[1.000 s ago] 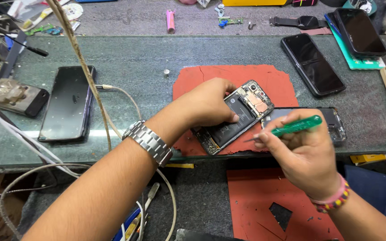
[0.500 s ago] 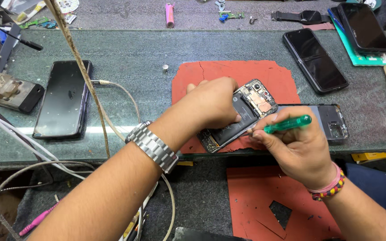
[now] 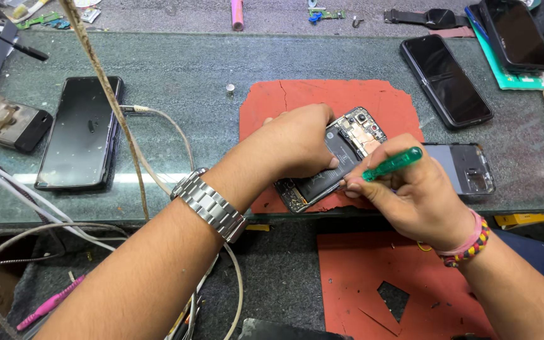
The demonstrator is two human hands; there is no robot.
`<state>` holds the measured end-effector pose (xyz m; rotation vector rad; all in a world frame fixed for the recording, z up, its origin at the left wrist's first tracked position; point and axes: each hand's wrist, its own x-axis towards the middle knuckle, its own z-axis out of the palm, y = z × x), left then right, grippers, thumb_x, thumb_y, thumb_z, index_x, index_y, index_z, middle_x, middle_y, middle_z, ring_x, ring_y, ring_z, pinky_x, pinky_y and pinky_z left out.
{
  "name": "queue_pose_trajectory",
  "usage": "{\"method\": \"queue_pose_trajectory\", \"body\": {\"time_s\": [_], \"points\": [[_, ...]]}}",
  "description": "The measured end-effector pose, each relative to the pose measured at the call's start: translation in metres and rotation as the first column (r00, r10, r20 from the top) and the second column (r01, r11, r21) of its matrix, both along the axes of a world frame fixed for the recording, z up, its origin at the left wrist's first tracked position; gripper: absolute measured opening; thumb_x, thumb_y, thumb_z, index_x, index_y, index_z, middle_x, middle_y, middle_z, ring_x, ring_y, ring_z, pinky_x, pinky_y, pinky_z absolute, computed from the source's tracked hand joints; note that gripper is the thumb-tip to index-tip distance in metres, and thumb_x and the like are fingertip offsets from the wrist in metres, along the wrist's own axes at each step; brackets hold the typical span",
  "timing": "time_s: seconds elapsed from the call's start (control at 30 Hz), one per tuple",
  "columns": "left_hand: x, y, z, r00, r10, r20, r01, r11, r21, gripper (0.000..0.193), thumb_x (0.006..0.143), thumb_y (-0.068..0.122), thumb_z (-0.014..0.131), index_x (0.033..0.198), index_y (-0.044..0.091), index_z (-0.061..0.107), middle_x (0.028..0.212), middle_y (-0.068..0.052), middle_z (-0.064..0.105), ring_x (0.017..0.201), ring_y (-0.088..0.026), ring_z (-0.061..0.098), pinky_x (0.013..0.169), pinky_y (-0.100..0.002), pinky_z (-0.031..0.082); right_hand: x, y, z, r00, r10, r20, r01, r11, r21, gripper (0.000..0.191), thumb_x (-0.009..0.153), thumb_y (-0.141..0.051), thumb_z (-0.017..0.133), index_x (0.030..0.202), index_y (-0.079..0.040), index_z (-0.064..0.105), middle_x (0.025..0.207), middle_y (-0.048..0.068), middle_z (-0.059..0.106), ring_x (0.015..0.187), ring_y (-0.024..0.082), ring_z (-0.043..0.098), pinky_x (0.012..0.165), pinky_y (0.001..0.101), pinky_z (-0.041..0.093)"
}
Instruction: The person disassembles a smartphone at a repair bench. They pry open the phone's back cover, work the battery loose by hand, and use a green-handled screwdriver to unscrew and remove internal components from the phone body.
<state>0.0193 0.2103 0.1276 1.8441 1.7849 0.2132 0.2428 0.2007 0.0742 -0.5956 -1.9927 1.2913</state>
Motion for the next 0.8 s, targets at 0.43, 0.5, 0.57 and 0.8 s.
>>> {"method": "queue_pose_trajectory", "body": {"time_s": [0.43, 0.5, 0.57, 0.8], "points": [[0.000, 0.001, -0.001, 1.000, -0.005, 0.027, 0.005, 1.000, 0.007, 0.067, 0.074, 0.035, 0.086, 0.133, 0.016, 0.059, 0.127, -0.009, 0.069, 0.122, -0.030, 0.064, 0.104, -0.049, 0.046, 0.005, -0.008, -0.020, 0.982, -0.022, -0.189, 0.034, 0.998, 0.058, 0.037, 0.098, 0.010, 0.062, 0.117, -0.009, 0.036, 0.104, 0.015, 0.067, 0.099, 0.021, 0.074, 0.089, 0.0363, 0.066], [0.000, 0.000, -0.001, 1.000, -0.010, 0.027, 0.009, 1.000, 0.009, 0.068, 0.074, 0.035, 0.086, 0.133, 0.015, 0.059, 0.127, -0.009, 0.069, 0.121, -0.031, 0.064, 0.103, -0.048, 0.047, 0.005, -0.008, -0.021, 0.986, -0.030, -0.162, 0.043, 0.996, 0.076, 0.037, 0.097, 0.010, 0.063, 0.116, -0.008, 0.037, 0.104, 0.016, 0.067, 0.099, 0.021, 0.074, 0.089, 0.0365, 0.066], [0.000, 0.001, -0.002, 1.000, -0.005, 0.007, 0.005, 1.000, 0.003, 0.069, 0.074, 0.035, 0.086, 0.134, 0.015, 0.057, 0.126, -0.009, 0.068, 0.121, -0.032, 0.063, 0.104, -0.049, 0.045, 0.005, -0.007, -0.022, 0.990, -0.022, -0.139, 0.038, 0.993, 0.116, 0.037, 0.097, 0.010, 0.063, 0.116, -0.008, 0.037, 0.104, 0.015, 0.067, 0.100, 0.021, 0.074, 0.090, 0.0366, 0.066], [0.000, 0.004, -0.006, 1.000, -0.009, 0.020, 0.008, 1.000, 0.017, 0.069, 0.074, 0.034, 0.086, 0.133, 0.014, 0.058, 0.126, -0.011, 0.068, 0.119, -0.032, 0.064, 0.100, -0.045, 0.050, 0.004, 0.000, -0.022, 0.986, 0.036, -0.160, -0.041, 0.999, -0.028, 0.034, 0.097, 0.010, 0.063, 0.116, -0.008, 0.040, 0.105, 0.013, 0.066, 0.100, 0.021, 0.073, 0.091, 0.0377, 0.066]]}}
